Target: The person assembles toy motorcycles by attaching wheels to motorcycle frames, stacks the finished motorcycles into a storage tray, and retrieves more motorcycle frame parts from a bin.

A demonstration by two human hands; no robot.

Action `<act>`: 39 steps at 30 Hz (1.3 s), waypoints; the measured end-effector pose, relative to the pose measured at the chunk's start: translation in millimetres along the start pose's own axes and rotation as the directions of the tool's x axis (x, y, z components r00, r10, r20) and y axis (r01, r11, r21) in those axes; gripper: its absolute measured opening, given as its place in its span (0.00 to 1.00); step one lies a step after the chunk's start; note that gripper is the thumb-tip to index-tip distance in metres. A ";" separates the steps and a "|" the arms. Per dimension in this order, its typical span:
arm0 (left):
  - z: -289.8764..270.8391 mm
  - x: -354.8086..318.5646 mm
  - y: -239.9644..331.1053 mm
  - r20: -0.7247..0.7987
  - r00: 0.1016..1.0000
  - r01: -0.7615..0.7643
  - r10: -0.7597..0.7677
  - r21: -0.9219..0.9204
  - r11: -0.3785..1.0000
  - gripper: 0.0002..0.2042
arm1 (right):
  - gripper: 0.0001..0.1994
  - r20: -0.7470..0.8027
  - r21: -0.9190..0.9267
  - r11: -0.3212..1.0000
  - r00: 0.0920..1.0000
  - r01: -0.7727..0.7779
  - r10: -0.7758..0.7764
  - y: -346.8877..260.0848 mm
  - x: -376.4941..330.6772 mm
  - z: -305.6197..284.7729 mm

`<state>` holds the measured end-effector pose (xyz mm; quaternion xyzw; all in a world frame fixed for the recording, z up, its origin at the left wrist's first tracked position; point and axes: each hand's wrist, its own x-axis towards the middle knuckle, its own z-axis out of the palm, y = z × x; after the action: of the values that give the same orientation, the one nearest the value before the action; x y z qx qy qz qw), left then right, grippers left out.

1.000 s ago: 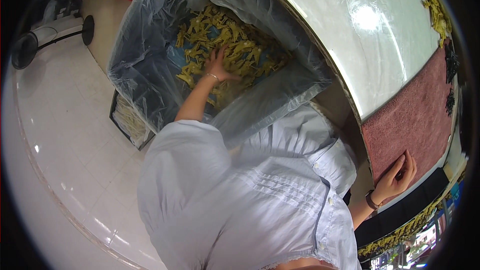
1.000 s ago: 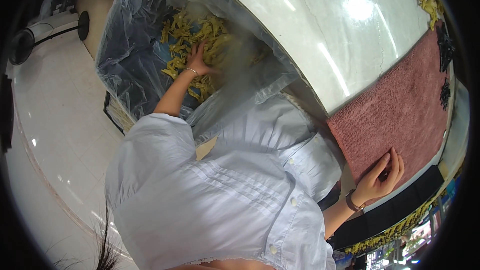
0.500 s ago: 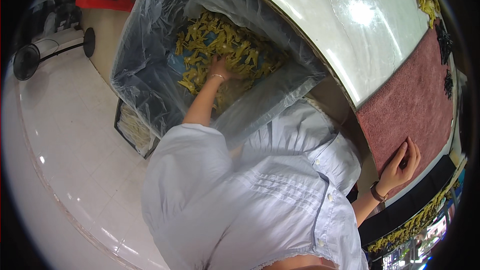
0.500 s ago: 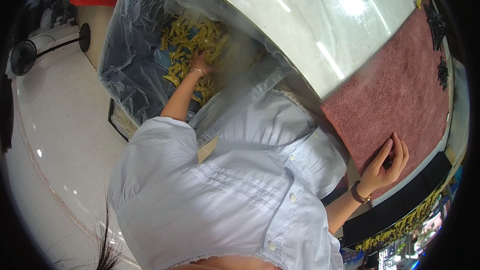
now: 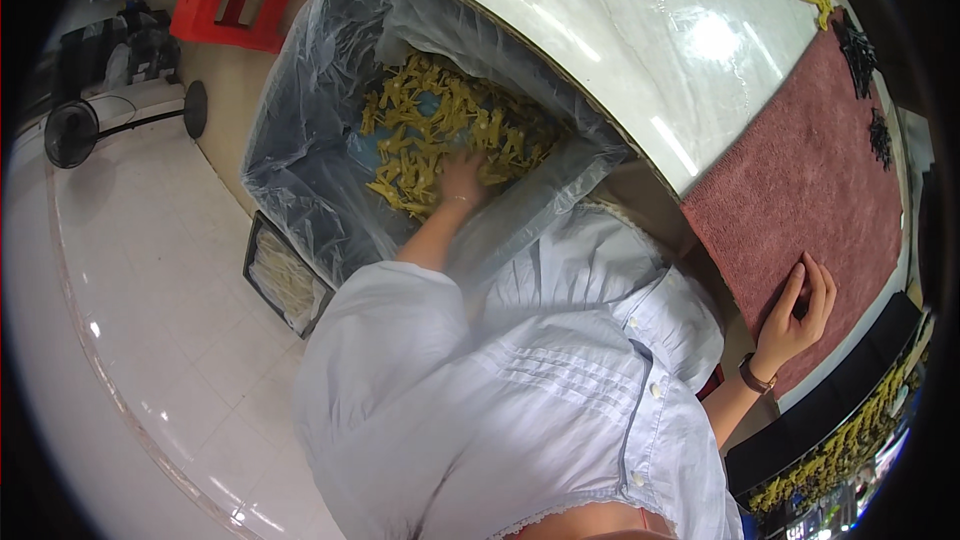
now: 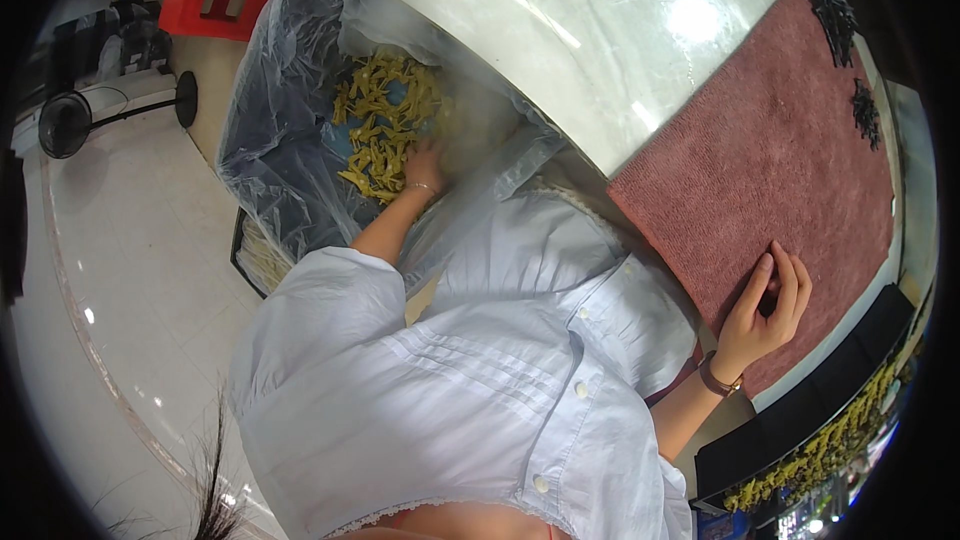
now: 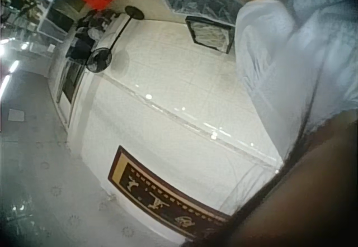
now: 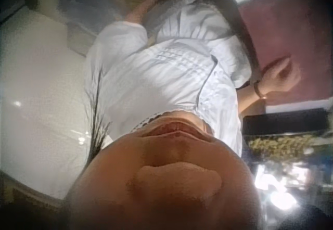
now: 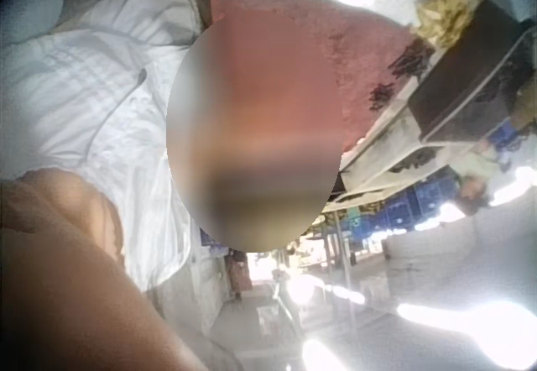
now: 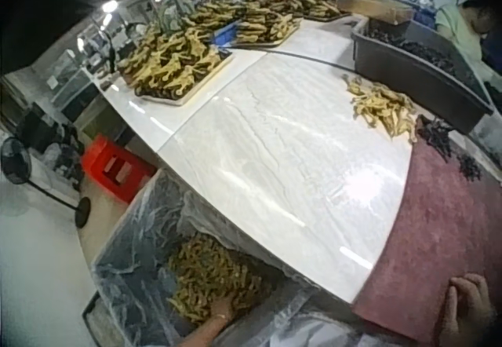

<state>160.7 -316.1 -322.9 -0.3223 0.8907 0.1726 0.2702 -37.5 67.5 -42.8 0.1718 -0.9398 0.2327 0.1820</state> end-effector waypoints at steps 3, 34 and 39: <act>24.6 -5.5 -9.6 -0.091 0.995 -0.037 0.048 0.114 0.993 0.36 | 0.07 -0.002 0.025 1.000 1.000 -0.008 0.008 -0.9 1.0 -1.0; -84.4 -55.5 -31.9 -0.373 0.927 -0.163 -0.027 -0.470 0.868 0.34 | 0.06 0.017 0.149 0.984 0.995 -0.100 0.098 5.5 -2.6 -2.4; -192.9 -112.5 7.3 -0.566 0.817 -0.469 0.110 -0.541 0.699 0.25 | 0.06 -0.024 0.213 0.975 0.997 -0.068 0.075 4.7 -4.0 -5.1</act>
<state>157.2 -349.5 -102.0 -0.2791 0.8495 0.4288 -0.1289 -34.6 74.9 -42.0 0.1526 -0.9122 0.3405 0.1692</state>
